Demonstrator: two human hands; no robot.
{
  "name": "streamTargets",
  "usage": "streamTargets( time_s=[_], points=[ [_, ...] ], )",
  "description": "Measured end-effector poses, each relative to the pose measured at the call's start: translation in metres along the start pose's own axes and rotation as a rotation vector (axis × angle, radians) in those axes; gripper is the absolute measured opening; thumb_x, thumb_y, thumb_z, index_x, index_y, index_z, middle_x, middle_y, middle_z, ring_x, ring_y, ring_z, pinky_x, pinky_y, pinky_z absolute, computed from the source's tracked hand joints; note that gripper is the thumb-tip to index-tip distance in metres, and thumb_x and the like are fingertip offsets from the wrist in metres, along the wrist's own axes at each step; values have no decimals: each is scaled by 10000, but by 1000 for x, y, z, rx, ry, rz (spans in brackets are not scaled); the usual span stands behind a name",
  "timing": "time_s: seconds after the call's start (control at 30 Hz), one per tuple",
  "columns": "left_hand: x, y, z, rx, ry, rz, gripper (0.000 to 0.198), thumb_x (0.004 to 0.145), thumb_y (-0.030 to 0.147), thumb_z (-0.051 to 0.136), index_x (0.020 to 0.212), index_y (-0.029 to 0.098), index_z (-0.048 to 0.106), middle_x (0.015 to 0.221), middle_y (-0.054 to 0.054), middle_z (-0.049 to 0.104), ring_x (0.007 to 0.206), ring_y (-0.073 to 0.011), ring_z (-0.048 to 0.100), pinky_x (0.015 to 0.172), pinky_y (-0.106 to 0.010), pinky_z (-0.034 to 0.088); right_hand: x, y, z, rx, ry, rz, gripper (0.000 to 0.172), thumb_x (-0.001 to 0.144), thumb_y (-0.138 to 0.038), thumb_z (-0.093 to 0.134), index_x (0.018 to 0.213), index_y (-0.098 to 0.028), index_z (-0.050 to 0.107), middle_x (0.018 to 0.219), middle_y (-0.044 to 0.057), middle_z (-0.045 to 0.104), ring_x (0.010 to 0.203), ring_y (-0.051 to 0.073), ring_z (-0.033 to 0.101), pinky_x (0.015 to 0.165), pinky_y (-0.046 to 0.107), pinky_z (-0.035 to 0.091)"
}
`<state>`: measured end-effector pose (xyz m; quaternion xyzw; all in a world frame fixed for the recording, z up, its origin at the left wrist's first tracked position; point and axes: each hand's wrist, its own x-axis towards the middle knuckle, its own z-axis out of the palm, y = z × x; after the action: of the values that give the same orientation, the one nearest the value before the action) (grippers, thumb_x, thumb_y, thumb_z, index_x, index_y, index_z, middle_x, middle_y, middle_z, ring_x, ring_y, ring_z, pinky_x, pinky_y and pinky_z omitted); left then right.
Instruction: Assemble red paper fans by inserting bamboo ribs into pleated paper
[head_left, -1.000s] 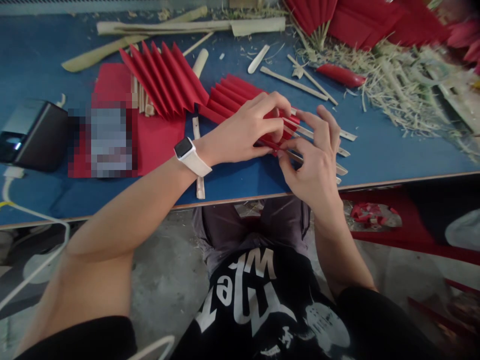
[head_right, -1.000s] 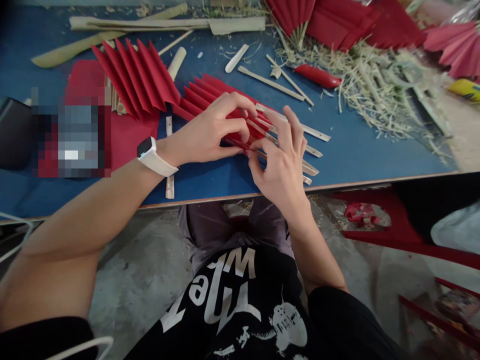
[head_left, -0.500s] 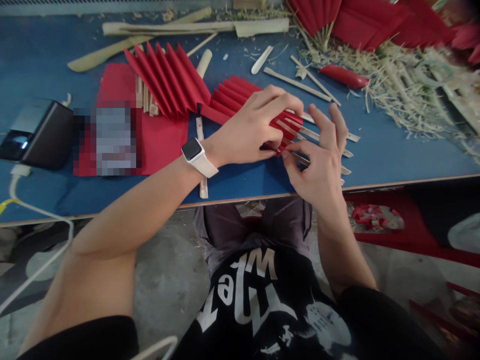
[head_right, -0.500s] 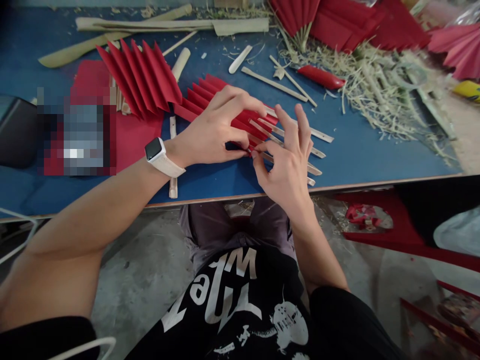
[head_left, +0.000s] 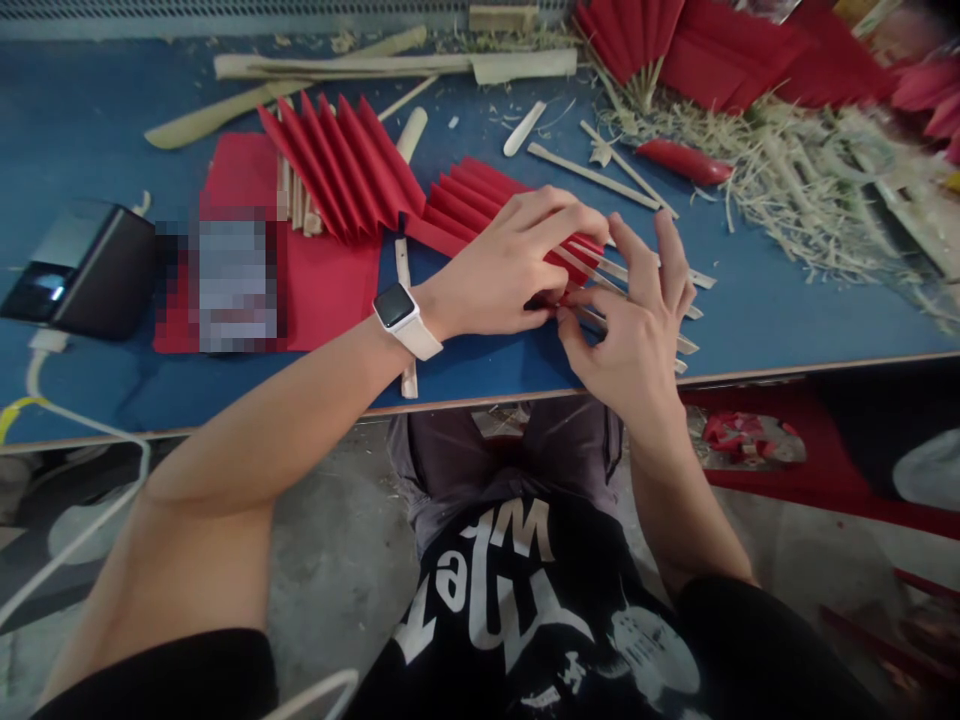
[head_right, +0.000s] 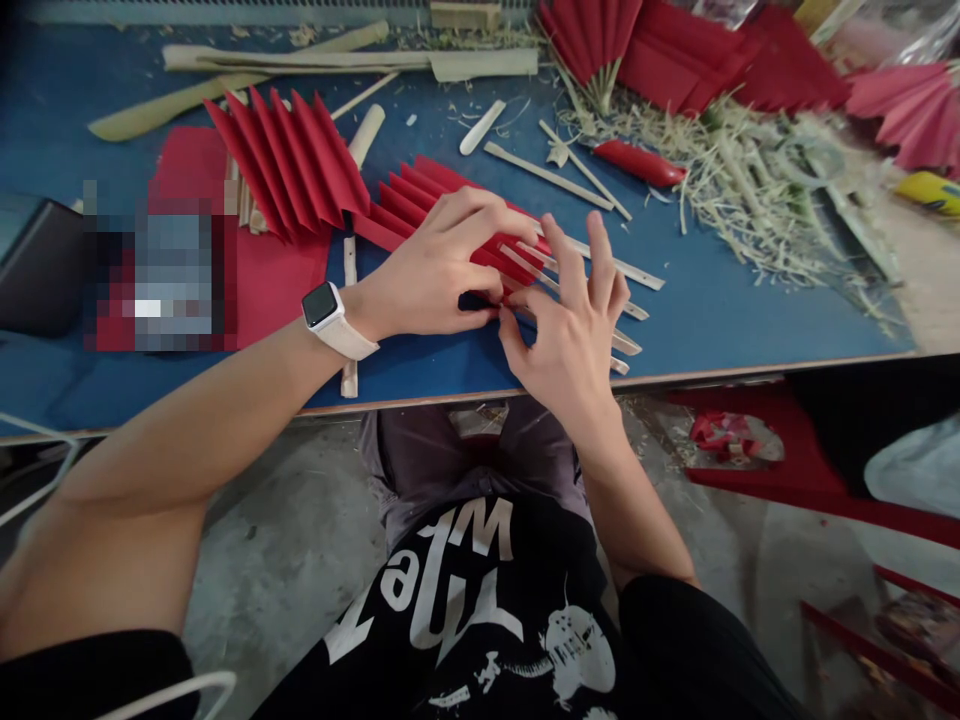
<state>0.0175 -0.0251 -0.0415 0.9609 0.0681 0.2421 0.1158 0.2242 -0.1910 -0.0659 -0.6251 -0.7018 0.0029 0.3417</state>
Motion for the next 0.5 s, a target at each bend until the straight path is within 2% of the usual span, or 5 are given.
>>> streamTargets(
  time_s=[0.27,0.4,0.5],
  points=[
    [-5,4,1,5,77,-27,191,1053,220,819,909,270,935,1739,-126,825,1666,-543,690,1361,-847,560,-1,2,3,-70,22,-49,186,1158,-270,755,1194,-340,924,2076,25,556,1983,596,394,1503,1002,376],
    [-6,4,1,-1,78,-31,144,1035,252,850,958,270,970,1756,-137,823,1693,-566,674,1378,-859,538,-2,4,5,-82,61,-79,208,1160,-266,749,1196,-362,929,2060,-2,579,1962,596,441,1488,1010,400],
    [-5,4,0,-17,62,-40,157,1035,252,838,964,274,977,1782,-135,812,1701,-568,669,1397,-875,521,-1,1,2,-59,52,-60,221,1180,-276,761,1205,-389,950,2055,-32,582,1974,583,426,1520,1000,374]
  ],
)
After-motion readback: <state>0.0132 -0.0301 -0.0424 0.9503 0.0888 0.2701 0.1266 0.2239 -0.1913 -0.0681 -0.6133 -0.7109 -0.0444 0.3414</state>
